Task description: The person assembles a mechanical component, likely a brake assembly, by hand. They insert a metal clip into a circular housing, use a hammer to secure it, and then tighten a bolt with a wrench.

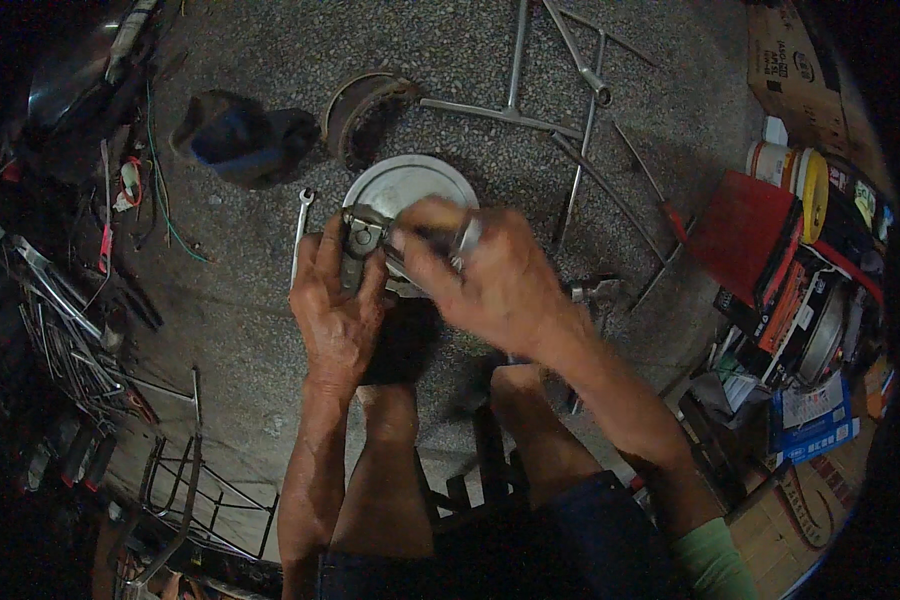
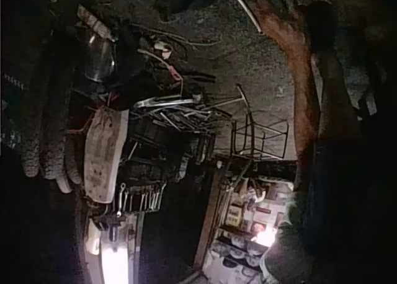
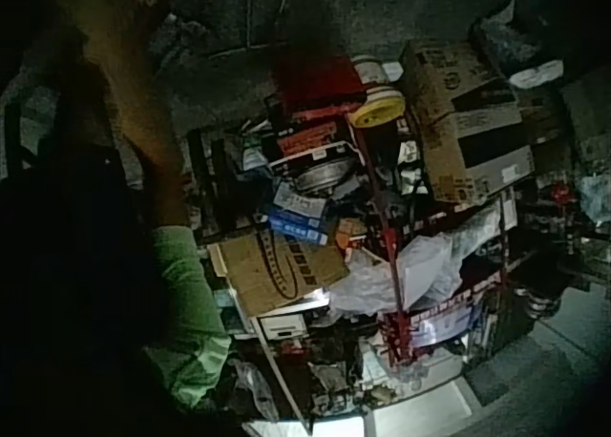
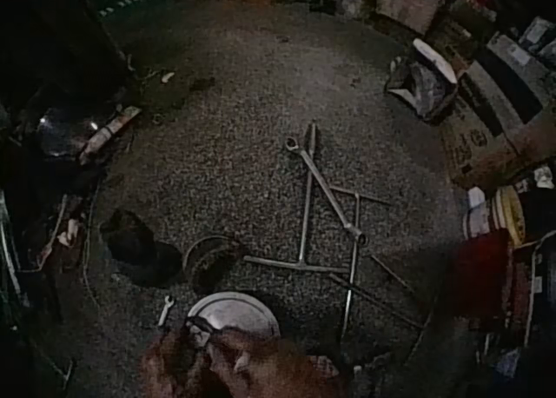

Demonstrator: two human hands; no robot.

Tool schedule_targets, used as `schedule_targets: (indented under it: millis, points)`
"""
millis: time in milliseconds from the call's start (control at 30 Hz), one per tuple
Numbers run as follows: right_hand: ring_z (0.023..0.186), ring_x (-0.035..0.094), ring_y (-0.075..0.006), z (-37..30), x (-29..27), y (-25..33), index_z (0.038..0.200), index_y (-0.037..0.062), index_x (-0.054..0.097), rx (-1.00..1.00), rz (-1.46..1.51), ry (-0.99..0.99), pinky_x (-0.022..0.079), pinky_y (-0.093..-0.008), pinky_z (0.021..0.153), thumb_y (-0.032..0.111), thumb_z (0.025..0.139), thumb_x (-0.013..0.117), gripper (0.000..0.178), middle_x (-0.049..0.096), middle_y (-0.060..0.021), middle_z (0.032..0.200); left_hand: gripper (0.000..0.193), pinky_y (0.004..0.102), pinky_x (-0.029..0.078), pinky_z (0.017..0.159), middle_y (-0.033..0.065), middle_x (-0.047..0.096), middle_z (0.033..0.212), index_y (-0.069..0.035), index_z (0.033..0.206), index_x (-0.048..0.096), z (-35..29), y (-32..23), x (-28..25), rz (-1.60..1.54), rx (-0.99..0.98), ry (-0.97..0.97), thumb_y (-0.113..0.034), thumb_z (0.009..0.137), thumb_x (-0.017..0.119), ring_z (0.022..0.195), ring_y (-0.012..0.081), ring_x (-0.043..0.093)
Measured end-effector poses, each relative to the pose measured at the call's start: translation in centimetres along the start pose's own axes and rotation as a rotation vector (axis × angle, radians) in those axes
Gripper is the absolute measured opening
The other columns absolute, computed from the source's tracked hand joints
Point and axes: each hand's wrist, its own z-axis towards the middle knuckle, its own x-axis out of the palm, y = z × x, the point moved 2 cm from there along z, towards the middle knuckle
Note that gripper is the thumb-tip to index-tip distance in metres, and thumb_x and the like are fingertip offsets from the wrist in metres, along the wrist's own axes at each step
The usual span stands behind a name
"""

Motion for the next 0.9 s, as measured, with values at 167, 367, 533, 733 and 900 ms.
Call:
schedule_targets:
  millis: [167,367,533,733,900]
  points:
    - [0.063,0.070,-0.0194,1.8,0.2,-3.2,0.097,-0.0047,0.061,0.283,0.424,0.025,0.055,-0.0286,0.056,0.019,0.095,0.060,0.023,0.068,-0.0124,0.076,0.044,0.0363,0.050,0.080,0.0155,0.060,0.101,0.006,0.124,0.058,-0.1,0.0,-0.3,0.038,-0.046,0.026,-0.007,0.083,0.071,0.093,0.0257,0.060]
    - [0.063,0.071,-0.0278,3.9,0.2,-6.5,0.097,-0.0078,0.059,0.544,0.748,0.083,0.058,-0.0332,0.054,0.022,0.096,0.059,0.030,0.068,-0.0195,0.076,0.045,0.0382,0.050,0.070,0.0159,0.057,0.094,0.004,0.122,0.059,-0.2,-0.1,-0.2,0.047,-0.001,0.006,-0.006,0.080,0.073,0.083,0.0291,0.061]
    - [0.061,0.071,-0.0288,4.0,0.3,-7.2,0.097,-0.0086,0.059,0.628,0.798,0.056,0.057,-0.0341,0.052,0.024,0.094,0.060,0.032,0.067,-0.0198,0.074,0.046,0.0371,0.049,0.068,0.0153,0.056,0.094,0.005,0.123,0.058,-0.1,0.1,0.0,0.014,0.015,0.003,-0.007,0.081,0.073,0.082,0.0276,0.060]
    - [0.054,0.068,-0.0253,2.8,0.0,-4.7,0.081,-0.0089,0.062,0.534,0.668,-0.096,0.053,-0.0362,0.048,0.021,0.091,0.056,0.032,0.066,-0.0163,0.068,0.048,0.0377,0.050,0.085,0.0187,0.061,0.106,0.007,0.123,0.058,-0.1,-0.3,-0.7,-0.002,-0.087,0.047,-0.009,0.081,0.074,0.098,0.0303,0.061]
    - [0.053,0.066,-0.0300,2.5,0.2,-5.4,0.081,-0.0087,0.062,0.609,0.526,-0.248,0.051,-0.0410,0.050,0.025,0.092,0.055,0.036,0.063,-0.0195,0.063,0.047,0.0371,0.049,0.083,0.0181,0.060,0.103,0.007,0.123,0.059,0.0,-0.5,-0.2,-0.003,-0.038,0.015,-0.009,0.081,0.074,0.095,0.0298,0.061]
